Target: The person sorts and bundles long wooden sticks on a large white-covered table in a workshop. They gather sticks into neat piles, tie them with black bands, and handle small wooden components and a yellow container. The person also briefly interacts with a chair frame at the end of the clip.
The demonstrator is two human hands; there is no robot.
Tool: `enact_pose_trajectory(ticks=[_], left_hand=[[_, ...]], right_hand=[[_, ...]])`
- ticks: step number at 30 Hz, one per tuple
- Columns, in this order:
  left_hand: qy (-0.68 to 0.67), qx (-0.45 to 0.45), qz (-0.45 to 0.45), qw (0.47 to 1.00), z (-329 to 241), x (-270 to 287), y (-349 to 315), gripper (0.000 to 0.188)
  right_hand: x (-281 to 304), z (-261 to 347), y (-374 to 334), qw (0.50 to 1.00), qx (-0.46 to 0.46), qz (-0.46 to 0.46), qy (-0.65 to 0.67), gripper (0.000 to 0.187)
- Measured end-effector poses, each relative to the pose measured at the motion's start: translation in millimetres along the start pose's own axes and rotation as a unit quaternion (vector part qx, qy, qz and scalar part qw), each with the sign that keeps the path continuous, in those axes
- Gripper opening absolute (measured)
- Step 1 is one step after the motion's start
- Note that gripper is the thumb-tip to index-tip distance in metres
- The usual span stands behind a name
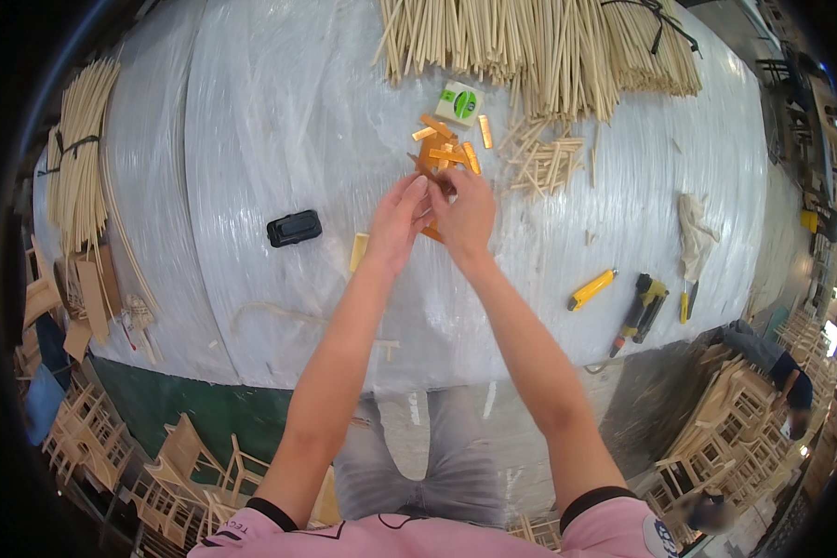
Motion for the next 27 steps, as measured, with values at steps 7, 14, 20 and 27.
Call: enact_pose_trajectory(ticks=[7,14,20,27], left_hand=[[-0.035,-0.007,-0.042,0.998,31.4,4.8,-0.8,0.039],[-0.113,0.049,0.009,0.992,63.0,22.0,-5.0,0.034],[-0.068,0.089,0.035,0.993,58.9,22.9,-29.6,0.034],[-0.067,0.119,0.091,0.986,51.5,18.4,-49.8,0.039]], right_hand=[[-11.4,-7.1,-46.8,0.997,-0.016,-0.001,-0.074,0.02],[-7.5,0.7,-69.6,0.988,0.079,0.051,-0.119,0.025],[17.5,-28.4,-58.5,0.99,-0.107,0.052,0.071,0.029],[28.7,-18.8,-32.4,0.975,-0.148,0.115,0.121,0.018]])
Point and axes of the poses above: each hand's wrist, its own y-axis towards the middle knuckle, its own x-axis out of the back of the hand, z = x × y, the point moved 7 cm from there along y, towards the middle knuckle, and after that the axes turned 2 degrees about x, right-handed, at the moved point
